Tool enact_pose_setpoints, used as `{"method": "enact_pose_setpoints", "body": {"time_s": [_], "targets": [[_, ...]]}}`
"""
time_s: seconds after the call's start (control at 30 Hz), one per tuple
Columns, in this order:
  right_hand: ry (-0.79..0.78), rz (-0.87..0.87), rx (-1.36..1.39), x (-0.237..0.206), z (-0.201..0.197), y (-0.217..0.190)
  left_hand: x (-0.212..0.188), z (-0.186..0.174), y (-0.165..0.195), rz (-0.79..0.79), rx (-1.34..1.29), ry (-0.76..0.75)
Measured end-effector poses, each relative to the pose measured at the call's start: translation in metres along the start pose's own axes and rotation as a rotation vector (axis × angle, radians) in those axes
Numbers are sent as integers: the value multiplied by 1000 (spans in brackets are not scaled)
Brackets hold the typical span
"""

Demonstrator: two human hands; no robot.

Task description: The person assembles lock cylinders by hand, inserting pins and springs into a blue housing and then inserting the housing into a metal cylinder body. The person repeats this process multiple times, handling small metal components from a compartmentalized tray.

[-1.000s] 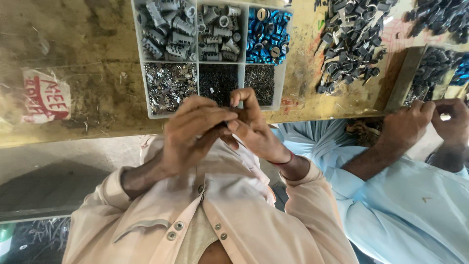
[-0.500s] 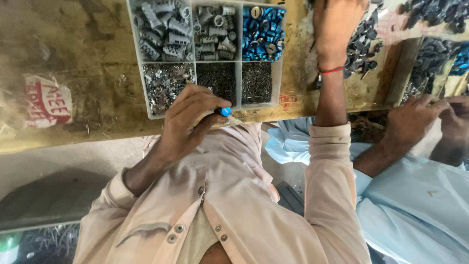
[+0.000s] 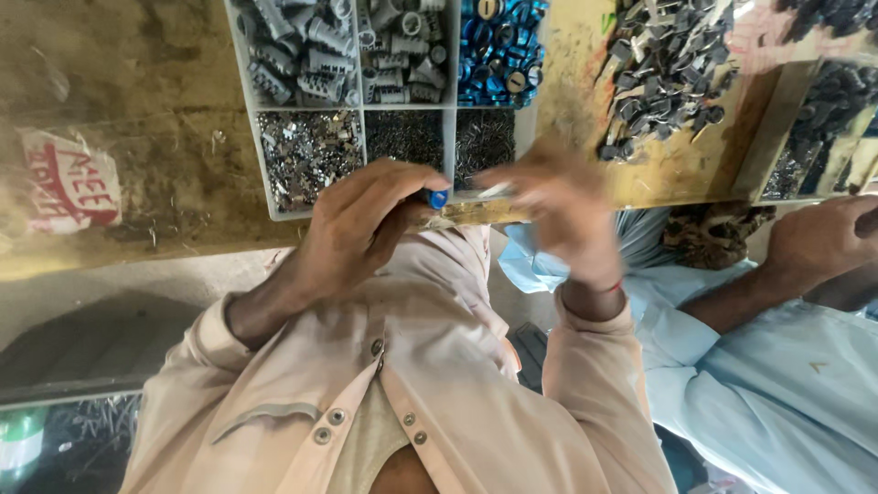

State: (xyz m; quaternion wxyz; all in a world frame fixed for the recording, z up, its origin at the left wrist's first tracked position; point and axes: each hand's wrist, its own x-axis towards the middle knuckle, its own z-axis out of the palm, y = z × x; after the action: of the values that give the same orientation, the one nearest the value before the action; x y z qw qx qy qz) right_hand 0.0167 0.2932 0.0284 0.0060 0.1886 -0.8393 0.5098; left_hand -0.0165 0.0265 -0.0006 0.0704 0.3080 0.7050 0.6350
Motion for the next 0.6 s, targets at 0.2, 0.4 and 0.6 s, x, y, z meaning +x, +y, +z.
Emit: {"method": "enact_pose_setpoints", "body": {"time_s": [0.2, 0.4, 0.6], "targets": [[-64, 9, -194, 10, 27, -23, -3, 1, -2, 17, 25, -3], [-256, -173, -572, 11, 18, -42, -14, -2, -9, 98, 135, -73], [-327, -214, -659, 5, 23, -48, -21, 18, -12, 86, 55, -140]]}}
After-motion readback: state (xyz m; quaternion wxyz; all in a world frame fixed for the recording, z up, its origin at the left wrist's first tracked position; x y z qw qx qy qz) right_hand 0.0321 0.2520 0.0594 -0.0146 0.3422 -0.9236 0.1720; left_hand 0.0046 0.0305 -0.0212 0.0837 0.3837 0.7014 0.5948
